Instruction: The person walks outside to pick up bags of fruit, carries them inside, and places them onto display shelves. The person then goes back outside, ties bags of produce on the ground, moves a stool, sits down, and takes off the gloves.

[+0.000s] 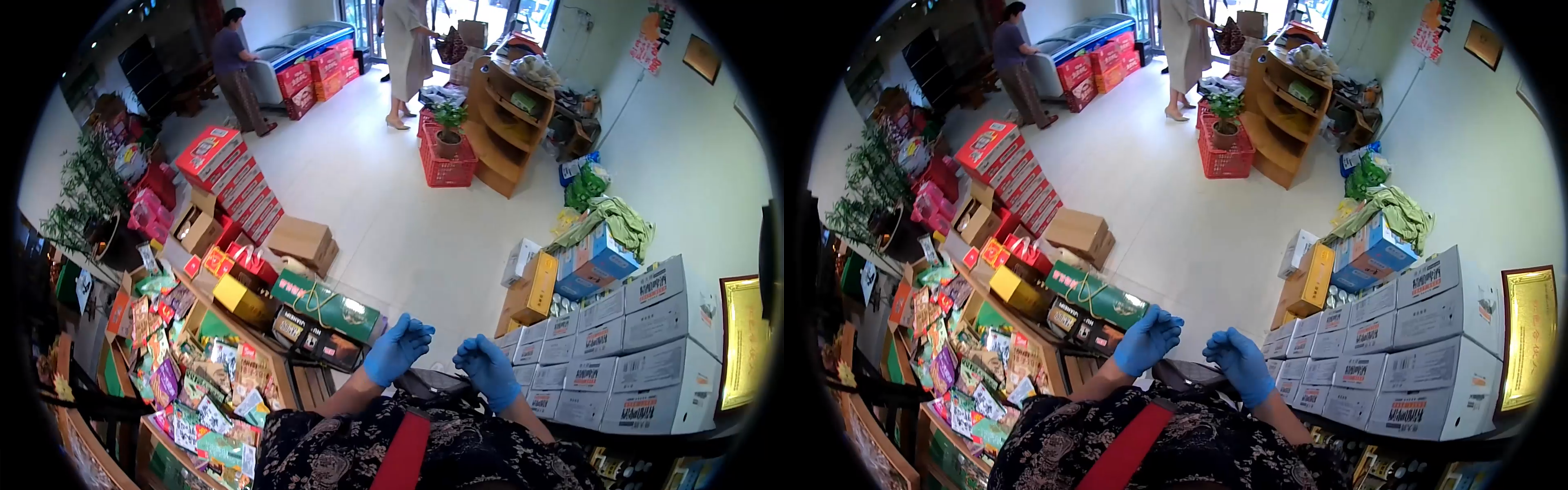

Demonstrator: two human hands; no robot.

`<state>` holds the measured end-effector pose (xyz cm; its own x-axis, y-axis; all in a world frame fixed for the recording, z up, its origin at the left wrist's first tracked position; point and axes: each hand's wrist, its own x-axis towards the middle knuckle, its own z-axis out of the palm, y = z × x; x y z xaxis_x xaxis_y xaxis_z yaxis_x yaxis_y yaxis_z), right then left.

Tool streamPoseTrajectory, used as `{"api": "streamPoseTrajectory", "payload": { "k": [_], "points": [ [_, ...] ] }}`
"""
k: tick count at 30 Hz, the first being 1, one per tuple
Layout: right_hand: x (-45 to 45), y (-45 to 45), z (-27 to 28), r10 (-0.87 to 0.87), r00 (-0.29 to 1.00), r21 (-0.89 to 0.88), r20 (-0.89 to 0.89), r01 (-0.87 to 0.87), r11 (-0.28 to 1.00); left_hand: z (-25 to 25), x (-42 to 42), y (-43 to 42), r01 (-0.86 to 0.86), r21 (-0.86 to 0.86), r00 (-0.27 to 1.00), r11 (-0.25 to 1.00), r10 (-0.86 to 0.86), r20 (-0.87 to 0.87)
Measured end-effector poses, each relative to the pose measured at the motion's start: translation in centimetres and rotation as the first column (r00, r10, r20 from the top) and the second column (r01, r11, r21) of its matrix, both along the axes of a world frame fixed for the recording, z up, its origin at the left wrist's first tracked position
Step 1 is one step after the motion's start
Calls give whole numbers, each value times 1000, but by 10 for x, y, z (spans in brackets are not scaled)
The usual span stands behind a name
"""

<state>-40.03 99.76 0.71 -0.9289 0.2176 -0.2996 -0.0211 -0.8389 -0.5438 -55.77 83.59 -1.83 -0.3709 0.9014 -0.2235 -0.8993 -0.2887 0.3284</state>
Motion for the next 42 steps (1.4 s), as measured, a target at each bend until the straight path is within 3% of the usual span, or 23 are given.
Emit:
{"api": "streamPoseTrajectory", "payload": {
  "k": [2,9,12,16,20,24,28,31,34,42],
  "points": [
    [-53,54,5,104,993,33,-56,-102,994,14,-23,36,-59,-77,998,995,61,25],
    [-240,174,21,314,935,-125,-166,-336,934,6,-149,100,-243,223,969,944,226,100],
    [-316,212,11,325,926,-169,-193,-357,919,-6,-215,134,-362,218,922,906,314,226],
    [-416,259,13,300,938,-213,-174,-333,918,5,-332,190,-306,240,943,921,259,211],
    [-505,312,25,244,961,-173,-130,-264,949,20,-455,252,-181,207,983,961,178,36],
    [-595,358,24,187,966,-185,-178,-220,958,36,-563,314,-103,201,994,974,109,-19],
    [-694,408,10,228,952,-179,-206,-266,947,28,-662,366,-73,203,996,976,82,-33],
    [-783,445,9,284,932,-196,-225,-329,924,22,-732,394,-137,187,989,973,144,-27],
    [-885,470,17,348,901,-269,-260,-414,869,38,-797,418,-288,210,957,935,272,101],
    [-1142,484,16,567,767,-338,-300,-641,689,32,-973,426,-551,237,833,800,541,113]
  ]
}}
